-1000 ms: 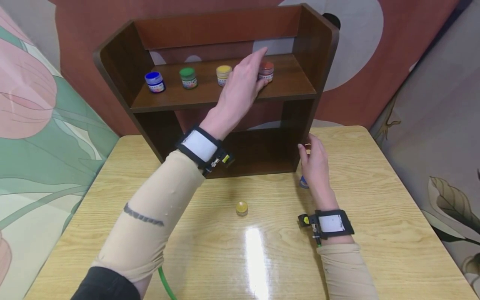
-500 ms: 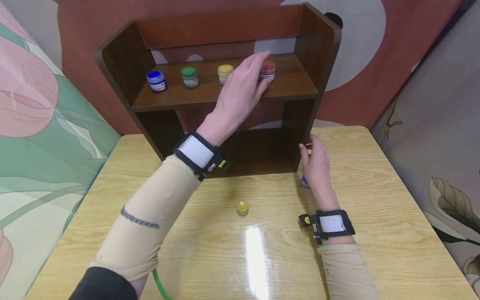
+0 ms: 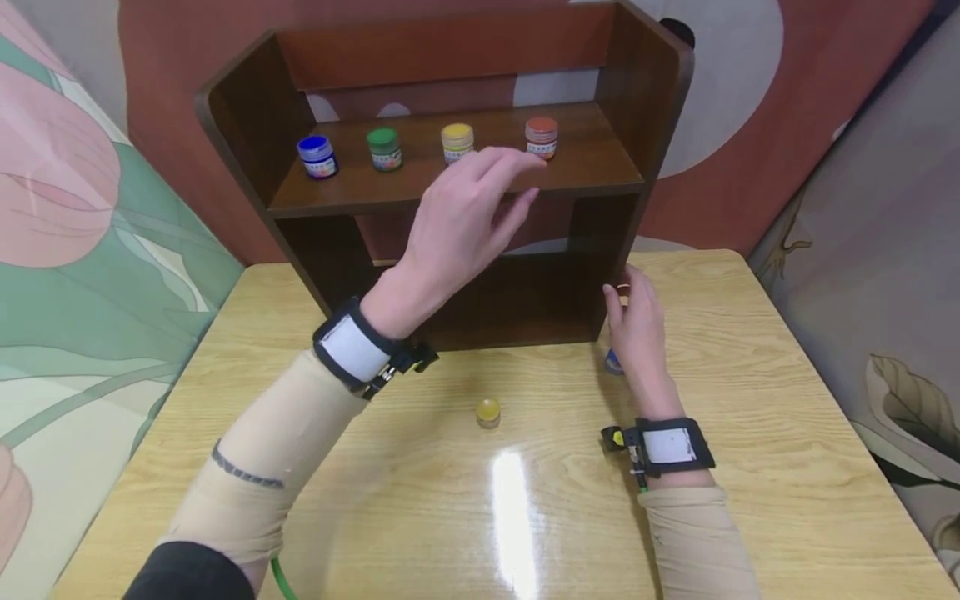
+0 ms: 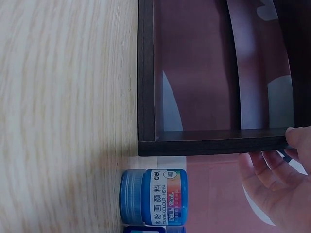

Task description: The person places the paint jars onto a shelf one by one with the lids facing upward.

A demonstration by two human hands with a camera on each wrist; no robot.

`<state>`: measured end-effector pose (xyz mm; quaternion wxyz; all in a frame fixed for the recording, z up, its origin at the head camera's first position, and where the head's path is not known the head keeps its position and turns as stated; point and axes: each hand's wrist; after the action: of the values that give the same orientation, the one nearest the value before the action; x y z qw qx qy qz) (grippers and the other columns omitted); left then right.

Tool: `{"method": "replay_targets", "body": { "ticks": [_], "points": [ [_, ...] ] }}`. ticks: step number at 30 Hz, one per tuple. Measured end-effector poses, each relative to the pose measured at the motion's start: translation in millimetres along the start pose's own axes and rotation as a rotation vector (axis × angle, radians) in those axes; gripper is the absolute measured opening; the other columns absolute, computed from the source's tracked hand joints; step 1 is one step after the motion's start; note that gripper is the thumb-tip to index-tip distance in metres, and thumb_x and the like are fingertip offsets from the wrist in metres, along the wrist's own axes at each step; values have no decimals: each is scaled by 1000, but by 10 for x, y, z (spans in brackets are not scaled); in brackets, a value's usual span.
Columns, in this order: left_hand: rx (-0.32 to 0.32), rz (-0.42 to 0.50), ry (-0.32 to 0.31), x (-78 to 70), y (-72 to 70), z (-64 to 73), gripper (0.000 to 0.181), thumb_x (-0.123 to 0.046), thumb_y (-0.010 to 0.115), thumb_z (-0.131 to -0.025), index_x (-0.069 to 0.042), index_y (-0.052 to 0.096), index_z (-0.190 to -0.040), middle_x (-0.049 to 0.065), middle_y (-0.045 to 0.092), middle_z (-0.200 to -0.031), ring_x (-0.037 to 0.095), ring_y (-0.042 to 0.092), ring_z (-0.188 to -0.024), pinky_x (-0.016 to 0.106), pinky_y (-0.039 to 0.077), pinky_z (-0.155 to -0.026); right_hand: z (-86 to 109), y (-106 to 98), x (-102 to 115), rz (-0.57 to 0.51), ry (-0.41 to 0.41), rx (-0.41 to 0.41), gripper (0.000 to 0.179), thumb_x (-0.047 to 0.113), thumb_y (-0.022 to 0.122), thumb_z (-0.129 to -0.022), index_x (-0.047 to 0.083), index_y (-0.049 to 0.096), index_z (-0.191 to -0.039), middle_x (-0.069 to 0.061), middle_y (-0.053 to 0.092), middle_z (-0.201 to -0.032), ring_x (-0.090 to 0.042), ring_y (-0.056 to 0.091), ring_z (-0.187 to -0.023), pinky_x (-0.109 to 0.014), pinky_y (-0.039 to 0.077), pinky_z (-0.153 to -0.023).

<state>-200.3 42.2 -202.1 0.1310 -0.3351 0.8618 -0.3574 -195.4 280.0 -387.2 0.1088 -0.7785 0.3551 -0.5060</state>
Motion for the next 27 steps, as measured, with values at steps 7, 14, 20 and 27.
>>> {"method": "replay_targets", "body": {
  "ticks": [7,14,20,27],
  "points": [
    [115,72,84,-74,54,328,26,-26,58,-101,-14,68,-122,0,71,-119,16,68,-105,27,56,-90,-15,-40,-6,10,21,6,38,19,49,-105,-5,50,-134,-28,59,-127,-44,62,-115,-56,57,-87],
    [358,57,31,-85,101,669,31,-39,62,-98,-20,67,-122,-3,71,-114,14,68,-96,26,58,-81,-15,-53,-6,22,29,10,38,19,49,-105,-5,50,-134,-27,59,-128,-44,62,-115,-55,58,-87],
    [684,72,-63,-84,194,976,46,-52,65,-93,-25,64,-130,-3,69,-123,15,68,-104,30,59,-79,-13,-50,11,17,45,17,40,21,49,-105,-4,49,-136,-26,58,-129,-43,61,-117,-54,58,-88],
    [997,165,-184,-125,365,1275,58,-48,71,-90,-26,54,-141,0,58,-142,18,61,-124,39,56,-98,-9,-49,12,17,52,17,40,21,49,-105,-3,49,-137,-25,58,-131,-42,61,-118,-54,58,-89]
  ]
}}
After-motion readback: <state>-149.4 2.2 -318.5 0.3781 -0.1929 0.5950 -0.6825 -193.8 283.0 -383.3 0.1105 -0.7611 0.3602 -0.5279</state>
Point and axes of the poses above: each hand's wrist, its own z-axis away from the middle knuckle, its own y-axis out of the palm, x = y × z
